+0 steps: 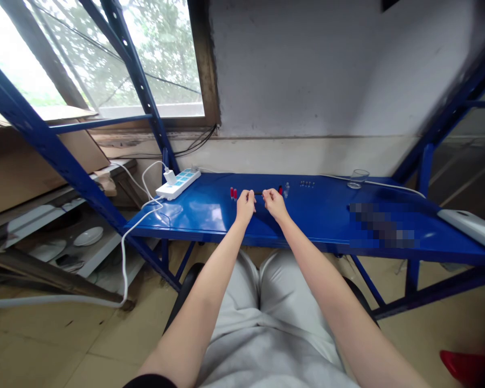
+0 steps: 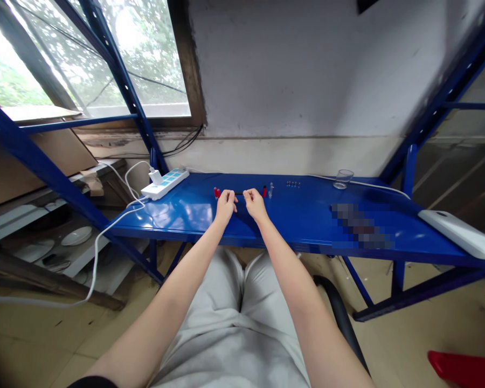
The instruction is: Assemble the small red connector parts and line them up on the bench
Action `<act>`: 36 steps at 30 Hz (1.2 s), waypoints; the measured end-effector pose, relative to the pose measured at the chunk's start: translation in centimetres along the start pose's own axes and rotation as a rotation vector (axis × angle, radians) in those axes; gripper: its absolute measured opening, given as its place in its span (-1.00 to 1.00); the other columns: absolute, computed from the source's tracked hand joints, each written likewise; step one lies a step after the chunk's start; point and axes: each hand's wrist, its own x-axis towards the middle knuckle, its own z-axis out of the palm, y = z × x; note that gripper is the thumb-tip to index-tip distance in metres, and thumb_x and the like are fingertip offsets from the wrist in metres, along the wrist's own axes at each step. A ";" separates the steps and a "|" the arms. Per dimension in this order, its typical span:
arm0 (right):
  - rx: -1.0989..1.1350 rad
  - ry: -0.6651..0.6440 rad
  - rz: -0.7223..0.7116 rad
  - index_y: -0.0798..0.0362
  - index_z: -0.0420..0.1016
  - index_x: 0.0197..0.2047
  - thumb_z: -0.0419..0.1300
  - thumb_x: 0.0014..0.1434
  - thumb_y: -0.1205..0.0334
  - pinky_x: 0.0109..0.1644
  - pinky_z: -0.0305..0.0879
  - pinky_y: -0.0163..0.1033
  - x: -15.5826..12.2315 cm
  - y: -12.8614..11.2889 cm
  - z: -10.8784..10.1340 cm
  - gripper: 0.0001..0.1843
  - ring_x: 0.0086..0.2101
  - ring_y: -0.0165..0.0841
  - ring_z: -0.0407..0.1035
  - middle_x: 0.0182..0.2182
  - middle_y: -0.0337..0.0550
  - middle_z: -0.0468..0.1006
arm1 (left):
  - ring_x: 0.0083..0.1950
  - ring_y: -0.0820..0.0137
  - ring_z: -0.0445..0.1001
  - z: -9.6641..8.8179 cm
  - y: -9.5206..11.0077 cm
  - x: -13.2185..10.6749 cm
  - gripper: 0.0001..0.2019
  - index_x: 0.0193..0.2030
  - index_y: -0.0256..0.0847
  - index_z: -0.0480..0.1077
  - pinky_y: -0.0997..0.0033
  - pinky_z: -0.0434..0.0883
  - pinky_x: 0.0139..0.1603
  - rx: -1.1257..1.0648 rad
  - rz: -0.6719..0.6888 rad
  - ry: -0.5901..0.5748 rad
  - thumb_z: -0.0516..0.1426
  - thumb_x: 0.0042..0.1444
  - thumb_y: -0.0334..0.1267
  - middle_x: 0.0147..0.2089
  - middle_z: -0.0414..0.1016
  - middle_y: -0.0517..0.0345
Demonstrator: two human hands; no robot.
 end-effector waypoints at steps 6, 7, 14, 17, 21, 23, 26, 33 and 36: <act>-0.005 0.016 -0.078 0.02 0.26 -0.37 0.06 0.06 -0.14 -0.51 0.11 -0.35 0.1 -0.1 -0.1 -0.64 -0.57 -0.47 0.19 -0.57 -0.29 0.31 | -0.69 0.66 0.20 -0.2 0.5 -0.1 -0.82 -0.32 -0.20 0.21 0.61 0.18 -0.64 -0.001 0.020 -0.002 -0.04 0.19 -0.13 -0.46 0.30 0.30; -0.002 0.013 -0.081 0.02 0.26 -0.38 0.06 0.07 -0.13 -0.51 0.11 -0.35 0.1 -0.1 -0.1 -0.64 -0.57 -0.47 0.19 -0.58 -0.30 0.31 | -0.69 0.66 0.20 -0.2 0.6 -0.1 -0.80 -0.34 -0.20 0.21 0.61 0.18 -0.64 0.007 0.019 0.001 -0.04 0.19 -0.13 -0.47 0.29 0.30; 0.018 0.010 -0.071 0.03 0.26 -0.41 0.06 0.07 -0.12 -0.52 0.10 -0.35 -0.1 -0.6 0.0 -0.64 -0.60 -0.49 0.17 -0.61 -0.31 0.31 | -0.70 0.65 0.21 0.0 0.3 0.0 -0.70 -0.45 -0.21 0.15 0.61 0.18 -0.65 -0.019 -0.025 0.001 -0.06 0.19 -0.06 -0.55 0.22 0.34; 0.020 0.006 -0.070 0.03 0.27 -0.40 0.06 0.07 -0.13 -0.52 0.10 -0.35 -0.2 -0.6 0.0 -0.64 -0.60 -0.49 0.17 -0.62 -0.31 0.31 | -0.71 0.65 0.19 0.1 0.2 0.1 -0.68 -0.49 -0.21 0.11 0.61 0.15 -0.67 -0.083 -0.072 0.001 -0.05 0.17 -0.04 -0.59 0.18 0.35; 0.014 -0.004 -0.062 0.03 0.27 -0.41 0.07 0.06 -0.14 -0.53 0.09 -0.35 -0.2 -0.5 0.1 -0.62 -0.59 -0.48 0.18 -0.62 -0.31 0.31 | -0.75 0.64 0.14 0.2 0.2 0.2 -0.67 -0.52 -0.20 0.09 0.59 0.10 -0.72 -0.187 -0.147 0.022 -0.02 0.14 -0.03 -0.64 0.08 0.38; 0.018 -0.009 -0.062 0.03 0.27 -0.42 0.07 0.06 -0.14 -0.53 0.09 -0.35 -0.2 -0.6 0.1 -0.62 -0.59 -0.48 0.17 -0.62 -0.31 0.30 | -0.76 0.64 0.11 0.2 0.2 0.3 -0.66 -0.52 -0.20 0.09 0.58 0.08 -0.74 -0.211 -0.180 0.038 -0.01 0.13 -0.02 -0.66 0.05 0.39; 0.023 -0.012 -0.063 0.02 0.27 -0.42 0.07 0.06 -0.15 -0.53 0.08 -0.35 -0.2 -0.6 0.1 -0.62 -0.59 -0.48 0.17 -0.63 -0.30 0.30 | -0.77 0.65 0.07 0.2 0.2 0.4 -0.64 -0.55 -0.19 0.08 0.58 0.07 -0.75 -0.217 -0.210 0.053 0.01 0.11 0.00 -0.69 0.02 0.40; 0.044 -0.035 -0.028 0.03 0.26 -0.43 0.09 0.03 -0.17 -0.57 0.07 -0.36 -0.1 -0.6 0.1 -0.60 -0.62 -0.50 0.16 -0.63 -0.32 0.29 | -0.78 0.64 0.07 0.1 -0.2 0.5 -0.60 -0.56 -0.20 0.09 0.59 0.06 -0.76 -0.189 -0.225 0.061 0.00 0.10 0.06 -0.71 0.03 0.38; 0.089 -0.050 0.007 0.03 0.25 -0.37 0.12 0.00 -0.15 -0.61 0.06 -0.37 -0.2 -0.9 0.1 -0.61 -0.66 -0.53 0.16 -0.61 -0.34 0.31 | -0.76 0.64 0.12 0.1 -0.2 0.4 -0.62 -0.52 -0.22 0.16 0.60 0.10 -0.74 -0.140 -0.145 0.052 -0.05 0.15 0.03 -0.67 0.11 0.35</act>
